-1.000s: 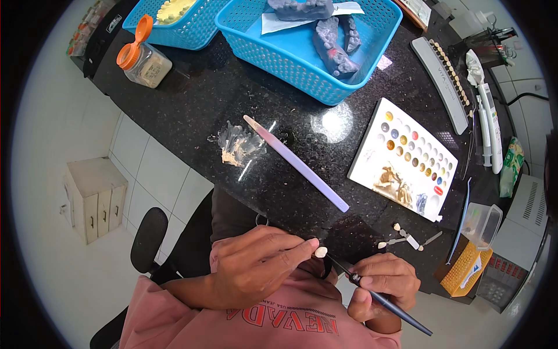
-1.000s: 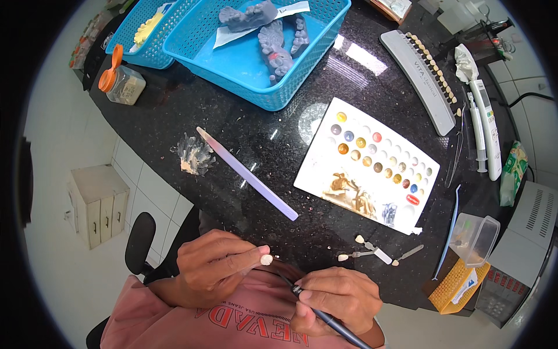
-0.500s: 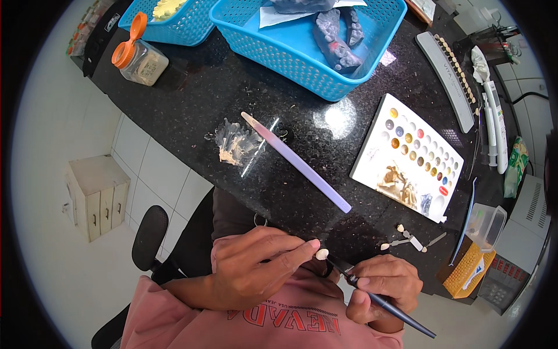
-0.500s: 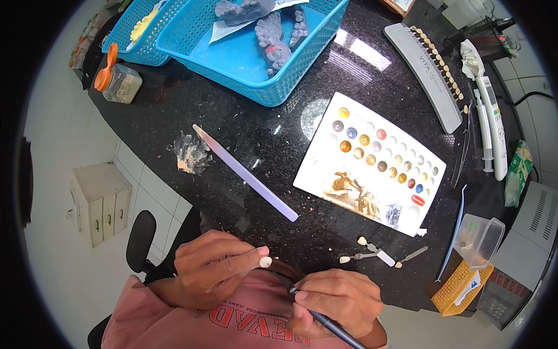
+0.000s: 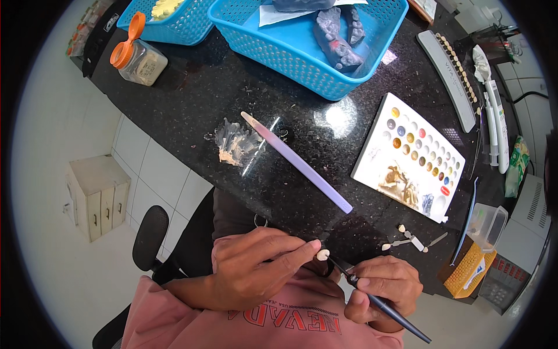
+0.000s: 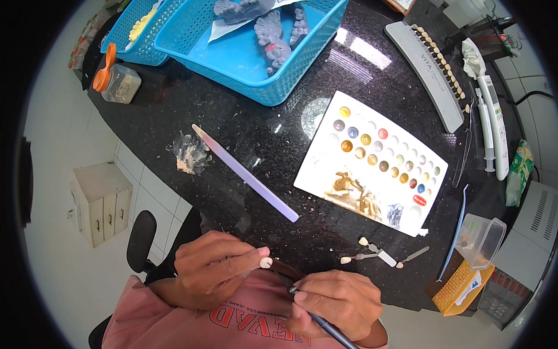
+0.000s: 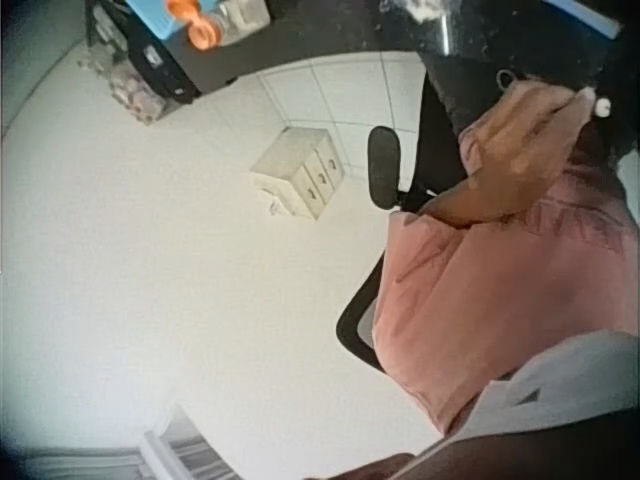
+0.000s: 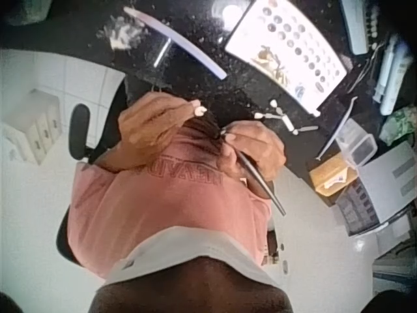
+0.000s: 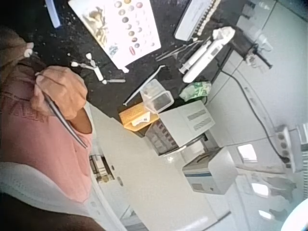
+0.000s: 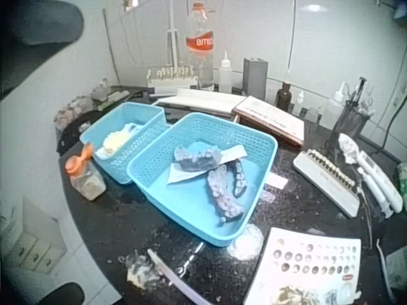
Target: Applying stains and glazes to a dental prosthetic crown using a fine brush.
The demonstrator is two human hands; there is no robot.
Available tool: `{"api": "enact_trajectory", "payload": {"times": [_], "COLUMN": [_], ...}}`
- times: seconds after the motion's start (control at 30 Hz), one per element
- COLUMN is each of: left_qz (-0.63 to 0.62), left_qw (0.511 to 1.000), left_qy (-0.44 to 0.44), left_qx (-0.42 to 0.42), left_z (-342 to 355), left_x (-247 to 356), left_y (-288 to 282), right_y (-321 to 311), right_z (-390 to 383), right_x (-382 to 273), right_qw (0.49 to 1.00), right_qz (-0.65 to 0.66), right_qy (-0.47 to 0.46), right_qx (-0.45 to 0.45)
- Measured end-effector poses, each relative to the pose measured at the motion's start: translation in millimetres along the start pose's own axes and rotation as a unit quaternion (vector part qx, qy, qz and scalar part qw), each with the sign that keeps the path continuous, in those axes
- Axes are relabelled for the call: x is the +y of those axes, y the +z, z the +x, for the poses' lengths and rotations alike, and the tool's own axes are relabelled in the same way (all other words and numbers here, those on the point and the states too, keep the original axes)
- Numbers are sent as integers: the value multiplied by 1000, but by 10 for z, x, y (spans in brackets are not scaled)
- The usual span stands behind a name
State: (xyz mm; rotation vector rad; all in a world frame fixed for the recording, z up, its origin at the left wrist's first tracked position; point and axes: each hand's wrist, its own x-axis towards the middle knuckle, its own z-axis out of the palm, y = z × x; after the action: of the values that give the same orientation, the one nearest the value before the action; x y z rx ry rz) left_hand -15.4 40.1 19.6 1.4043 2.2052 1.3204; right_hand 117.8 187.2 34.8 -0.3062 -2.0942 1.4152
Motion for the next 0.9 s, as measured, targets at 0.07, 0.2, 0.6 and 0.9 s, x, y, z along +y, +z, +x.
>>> {"api": "enact_trajectory", "payload": {"times": [0.07,0.2,0.6,0.9], "left_qz": [-2,-2,-1,-3], "left_qw": [1000,1000,1000,1000], "left_qy": [-1,3,-4,-7], "left_qx": [1,3,-3,-4], "left_z": [2,-8,13,16], "left_x": [0,-4,0,16], "left_y": [5,9,9,11], "right_y": [2,4,-19,-151], "right_z": [-5,4,35,-12], "right_x": [-4,-13,10,-37], "right_qw": [1000,1000,999,998], "right_qz": [-8,-3,-7,23], "right_qy": [-1,-5,-31,-20], "right_qx": [7,-3,-45,47]}}
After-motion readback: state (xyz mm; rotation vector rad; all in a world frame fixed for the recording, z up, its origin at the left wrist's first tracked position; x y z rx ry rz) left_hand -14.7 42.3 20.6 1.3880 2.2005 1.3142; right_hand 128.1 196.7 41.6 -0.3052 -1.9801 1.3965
